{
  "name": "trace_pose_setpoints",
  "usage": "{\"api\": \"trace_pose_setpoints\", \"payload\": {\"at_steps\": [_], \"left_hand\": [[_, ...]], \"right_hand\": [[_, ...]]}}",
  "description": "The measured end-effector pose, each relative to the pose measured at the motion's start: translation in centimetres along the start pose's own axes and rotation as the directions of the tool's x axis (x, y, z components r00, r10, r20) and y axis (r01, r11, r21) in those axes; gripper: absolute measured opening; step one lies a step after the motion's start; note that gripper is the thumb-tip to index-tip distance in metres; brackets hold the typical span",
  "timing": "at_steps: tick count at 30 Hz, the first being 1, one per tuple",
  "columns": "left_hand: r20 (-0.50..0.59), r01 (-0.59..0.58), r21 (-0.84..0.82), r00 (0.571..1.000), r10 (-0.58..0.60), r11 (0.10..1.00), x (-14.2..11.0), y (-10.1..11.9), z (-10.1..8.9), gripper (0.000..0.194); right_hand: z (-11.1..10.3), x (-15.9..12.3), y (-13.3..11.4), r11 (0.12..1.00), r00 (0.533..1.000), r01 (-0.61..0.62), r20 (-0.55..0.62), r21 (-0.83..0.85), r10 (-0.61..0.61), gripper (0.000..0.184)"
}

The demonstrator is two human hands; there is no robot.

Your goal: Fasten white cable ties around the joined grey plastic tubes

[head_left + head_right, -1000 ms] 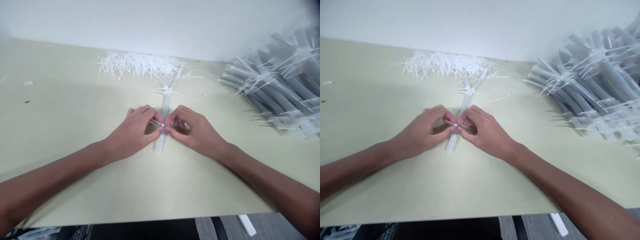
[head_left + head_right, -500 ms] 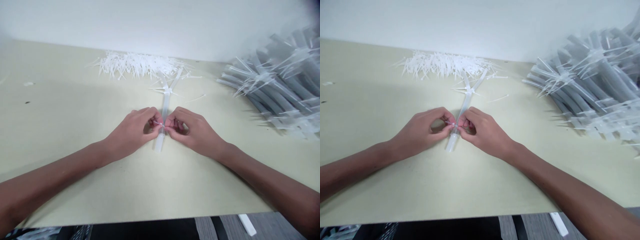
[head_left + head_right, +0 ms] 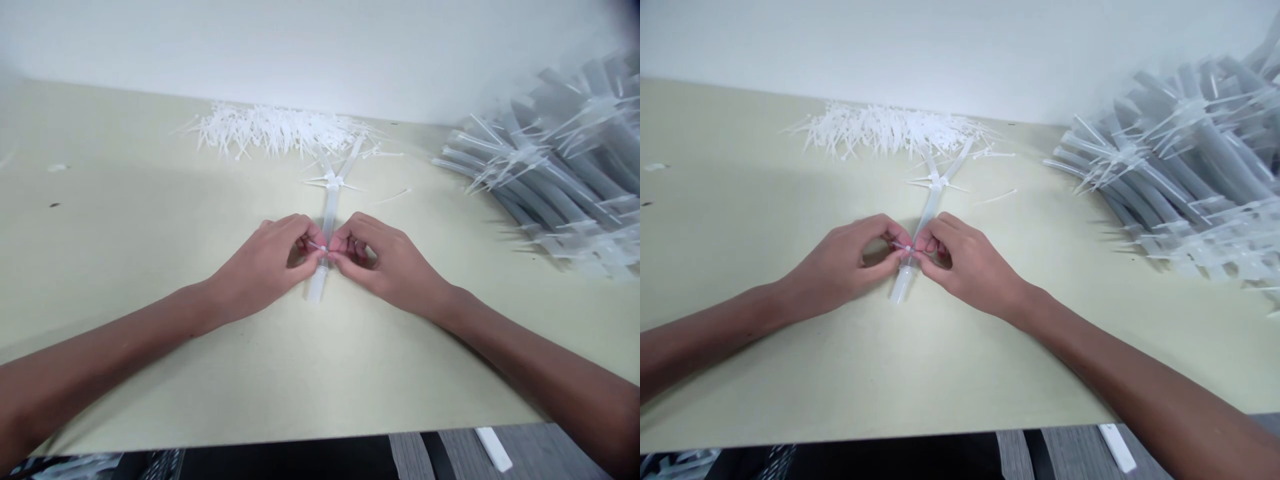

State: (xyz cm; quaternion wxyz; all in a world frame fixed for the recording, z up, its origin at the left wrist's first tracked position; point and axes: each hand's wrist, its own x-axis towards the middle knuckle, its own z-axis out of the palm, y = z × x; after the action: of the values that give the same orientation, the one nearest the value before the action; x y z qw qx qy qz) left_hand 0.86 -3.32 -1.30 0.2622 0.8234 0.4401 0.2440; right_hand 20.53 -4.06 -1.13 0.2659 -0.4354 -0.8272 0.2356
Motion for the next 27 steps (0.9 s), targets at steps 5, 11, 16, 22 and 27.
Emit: {"api": "trace_pose_setpoints", "payload": {"at_steps": [5, 11, 16, 22, 27], "left_hand": [[-0.008, 0.006, -0.001, 1.0, -0.006, 1.0, -0.06, -0.01, 0.09, 0.009], [-0.008, 0.005, 0.001, 1.0, -0.005, 1.0, -0.03, -0.05, 0.03, 0.01], [-0.011, 0.008, 0.005, 1.0, -0.008, 1.0, -0.08, 0.02, 0.01, 0.01], [-0.016, 0.012, 0.002, 1.0, -0.012, 1.0, -0.08, 0.02, 0.07, 0.011], [-0.016, 0.008, 0.001, 1.0, -0.008, 1.0, -0.04, 0.03, 0.03, 0.009]], "right_hand": [[-0.02, 0.05, 0.06, 1.0, 1.0, -0.005, -0.003, -0.001, 0.005, 0.005], [0.1, 0.03, 0.23, 1.0, 1.0, -0.002, -0.012, 0.003, 0.002, 0.01], [0.12, 0.04, 0.29, 1.0, 1.0, 0.008, -0.022, 0.006, -0.008, 0.01], [0.09, 0.02, 0.29, 1.0, 1.0, 0.005, -0.019, 0.009, -0.005, 0.009], [0.16, -0.02, 0.24, 1.0, 1.0, 0.004, -0.017, 0.013, -0.004, 0.009]]}}
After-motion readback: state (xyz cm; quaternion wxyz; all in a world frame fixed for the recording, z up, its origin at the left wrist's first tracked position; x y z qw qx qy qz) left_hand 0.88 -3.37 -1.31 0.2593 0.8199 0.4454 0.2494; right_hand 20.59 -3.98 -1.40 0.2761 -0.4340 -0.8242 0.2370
